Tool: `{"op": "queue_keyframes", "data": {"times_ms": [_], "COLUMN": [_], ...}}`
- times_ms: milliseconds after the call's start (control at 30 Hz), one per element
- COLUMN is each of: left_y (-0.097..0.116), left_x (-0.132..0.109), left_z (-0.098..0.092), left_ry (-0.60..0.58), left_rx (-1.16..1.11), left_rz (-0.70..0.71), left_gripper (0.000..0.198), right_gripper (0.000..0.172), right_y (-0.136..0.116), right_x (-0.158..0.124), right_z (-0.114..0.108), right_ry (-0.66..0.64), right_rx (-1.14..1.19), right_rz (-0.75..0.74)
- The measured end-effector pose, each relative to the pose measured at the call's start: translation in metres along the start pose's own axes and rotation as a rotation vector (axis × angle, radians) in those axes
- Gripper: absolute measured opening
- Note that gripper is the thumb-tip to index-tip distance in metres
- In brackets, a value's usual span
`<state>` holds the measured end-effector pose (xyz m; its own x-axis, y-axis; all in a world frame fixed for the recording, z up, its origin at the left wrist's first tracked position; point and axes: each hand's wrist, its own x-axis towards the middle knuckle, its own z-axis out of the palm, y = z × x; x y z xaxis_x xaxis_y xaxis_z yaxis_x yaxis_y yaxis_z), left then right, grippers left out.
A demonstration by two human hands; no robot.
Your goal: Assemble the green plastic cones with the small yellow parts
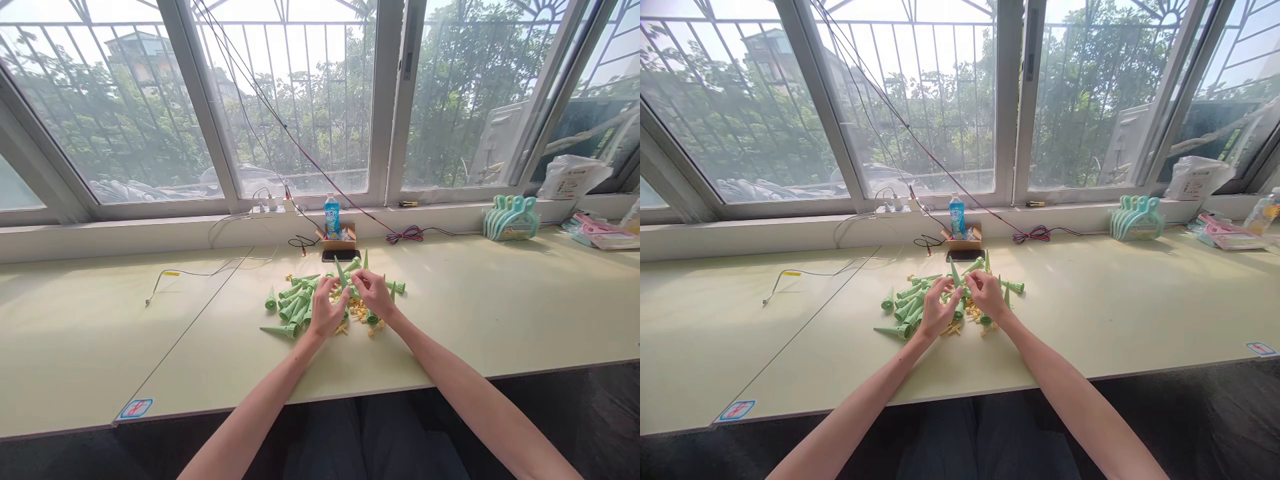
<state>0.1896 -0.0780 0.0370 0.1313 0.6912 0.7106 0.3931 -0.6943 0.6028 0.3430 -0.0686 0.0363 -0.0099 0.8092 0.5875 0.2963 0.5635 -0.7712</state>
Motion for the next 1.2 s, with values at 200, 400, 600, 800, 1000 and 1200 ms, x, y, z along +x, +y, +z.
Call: {"op": "queue_keyframes", "data": {"times_ms": [200, 400, 600, 800, 1000, 1200], "left_y": [-0.004, -0.009, -0.004, -0.002, -0.003, -0.004], "left_x": [-0.002, -0.004, -0.001, 0.002, 0.002, 0.001], "left_z": [0.002, 0.004, 0.005, 0.003, 0.002, 0.002], "left_ry": [-0.052, -0.054, 0.036, 0.026, -0.035, 0.002], "left_rx": [0.006, 0.069, 0.039, 0.058, 0.048, 0.008], "left_rz": [0.1, 0.147, 0.036, -0.15, -0.14, -0.088], "left_gripper": [0.025, 0.03, 0.025, 0.049, 0.046, 0.029], "right_gripper": [0.03, 0.031, 0.03, 0.031, 0.033, 0.032], "right_y": [0.0, 0.001, -0.002, -0.008, -0.011, -0.008], "right_x": [0.002, 0.002, 0.001, -0.001, -0.002, -0.001], "right_z": [-0.002, -0.002, -0.002, -0.002, -0.002, -0.002], "right_ry": [0.028, 0.045, 0.084, 0.056, 0.002, 0.01], "right_rx": [-0.036, -0.038, 0.059, 0.094, 0.046, 0.038], "right_rz": [0.038, 0.054, 0.051, 0.017, -0.016, -0.016]}}
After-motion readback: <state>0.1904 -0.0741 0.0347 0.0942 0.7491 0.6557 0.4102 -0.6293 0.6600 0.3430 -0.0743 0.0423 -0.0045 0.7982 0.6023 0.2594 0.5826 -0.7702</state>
